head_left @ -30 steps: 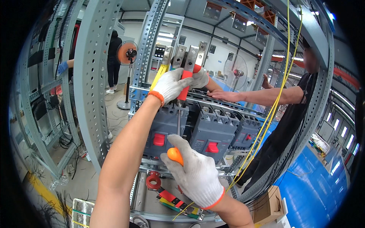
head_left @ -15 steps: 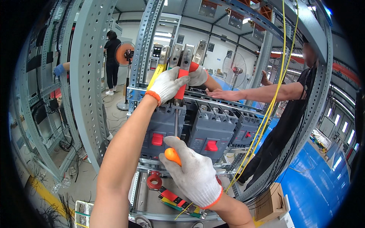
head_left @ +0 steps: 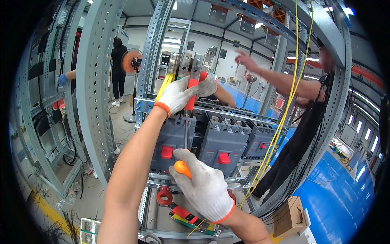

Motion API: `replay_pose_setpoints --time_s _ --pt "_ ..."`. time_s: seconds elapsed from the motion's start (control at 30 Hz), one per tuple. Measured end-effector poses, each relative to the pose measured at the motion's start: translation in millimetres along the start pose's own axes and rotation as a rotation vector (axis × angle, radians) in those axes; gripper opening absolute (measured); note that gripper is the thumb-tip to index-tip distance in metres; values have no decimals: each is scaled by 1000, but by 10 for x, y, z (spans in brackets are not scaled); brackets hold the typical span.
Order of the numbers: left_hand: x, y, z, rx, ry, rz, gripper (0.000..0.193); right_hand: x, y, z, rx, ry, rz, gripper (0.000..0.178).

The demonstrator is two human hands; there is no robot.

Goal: The person installs colored busbar connectors onto a row of circuit breakers mounted in a metal frame. They use pliers and a screwdriver to secure the connectors and tighten screws on the breakers.

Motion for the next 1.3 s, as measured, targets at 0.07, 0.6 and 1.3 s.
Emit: replay_pose_setpoints --time_s 0.07,0.6,1.3 --pt "-5 -23 -11 4 2 -12 39 24 -24 4 28 12 -60 45" --pt "-47 -10 -20 -5 -16 -54 39 50 -49 55 56 46 -58 38" --pt "-11 113 9 -52 -142 -8 40 137 150 166 -31 86 60 52"
Point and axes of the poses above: each hand's wrist, its own z-axis away from the middle knuckle, its own x-axis out of the palm, y = z × x, the point moved 1 cm from there along -z, towards the middle knuckle, and after that the axes turned 2 degrees about -z, right-handed, at the moved point
